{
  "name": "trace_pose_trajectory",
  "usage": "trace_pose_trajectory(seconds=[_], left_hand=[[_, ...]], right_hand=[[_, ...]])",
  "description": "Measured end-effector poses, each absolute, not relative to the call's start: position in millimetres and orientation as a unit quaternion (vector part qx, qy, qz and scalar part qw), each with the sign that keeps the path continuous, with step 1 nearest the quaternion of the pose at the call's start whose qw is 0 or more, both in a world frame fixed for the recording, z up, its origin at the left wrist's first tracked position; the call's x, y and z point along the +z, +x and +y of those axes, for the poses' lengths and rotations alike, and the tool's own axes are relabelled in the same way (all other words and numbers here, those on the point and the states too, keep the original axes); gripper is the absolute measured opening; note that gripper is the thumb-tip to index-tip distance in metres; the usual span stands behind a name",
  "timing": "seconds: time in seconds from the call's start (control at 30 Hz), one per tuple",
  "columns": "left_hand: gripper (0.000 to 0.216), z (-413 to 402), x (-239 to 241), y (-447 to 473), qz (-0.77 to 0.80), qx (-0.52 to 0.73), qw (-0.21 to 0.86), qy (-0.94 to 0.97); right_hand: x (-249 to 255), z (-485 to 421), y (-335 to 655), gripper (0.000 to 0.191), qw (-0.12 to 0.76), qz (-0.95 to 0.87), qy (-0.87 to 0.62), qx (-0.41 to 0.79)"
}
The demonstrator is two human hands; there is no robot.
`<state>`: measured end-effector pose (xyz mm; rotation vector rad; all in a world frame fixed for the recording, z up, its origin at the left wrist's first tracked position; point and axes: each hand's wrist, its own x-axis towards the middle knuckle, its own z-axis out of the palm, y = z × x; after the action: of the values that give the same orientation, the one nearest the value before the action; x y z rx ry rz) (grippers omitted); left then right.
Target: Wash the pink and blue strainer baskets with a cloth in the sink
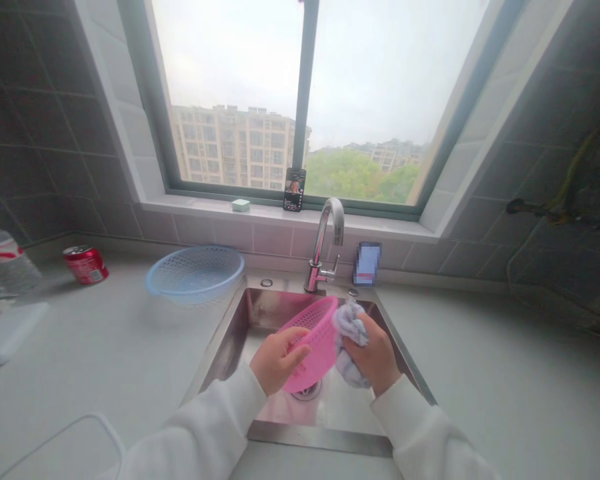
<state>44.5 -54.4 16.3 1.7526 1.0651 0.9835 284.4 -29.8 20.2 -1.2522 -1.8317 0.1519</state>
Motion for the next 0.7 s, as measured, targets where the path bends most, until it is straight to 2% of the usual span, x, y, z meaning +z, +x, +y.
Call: trace_pose_trajectory(seconds=[0.2, 0.4, 0.5, 0.6, 0.63, 0.7], left_hand=[[0.041, -61, 25, 45, 0.354, 0.399, 0.443, 0.72], [0.029, -58, 25, 43, 0.426, 0.392, 0.439, 0.687], [0.043, -57, 22, 46, 0.449, 0.387, 0.406, 0.696], [0.065, -58, 19, 48, 0.415, 0.398, 0.371, 0.73], [0.07, -59, 19, 47, 0.407, 0.404, 0.363, 0.735], [0.075, -60, 21, 46, 0.405, 0.407, 0.372, 0.73]], right_hand=[[20, -7, 312, 0.012, 0.465, -0.708, -0.531, 0.014], [26, -22, 300, 0.013, 0.471, -0.708, -0.525, 0.029], [32, -45, 277, 0.012, 0.446, -0.777, -0.441, 0.049], [36, -65, 256, 0.007, 0.349, -0.887, -0.299, 0.048], [37, -67, 254, 0.006, 0.336, -0.897, -0.284, 0.047], [36, -61, 259, 0.011, 0.363, -0.872, -0.323, 0.052]])
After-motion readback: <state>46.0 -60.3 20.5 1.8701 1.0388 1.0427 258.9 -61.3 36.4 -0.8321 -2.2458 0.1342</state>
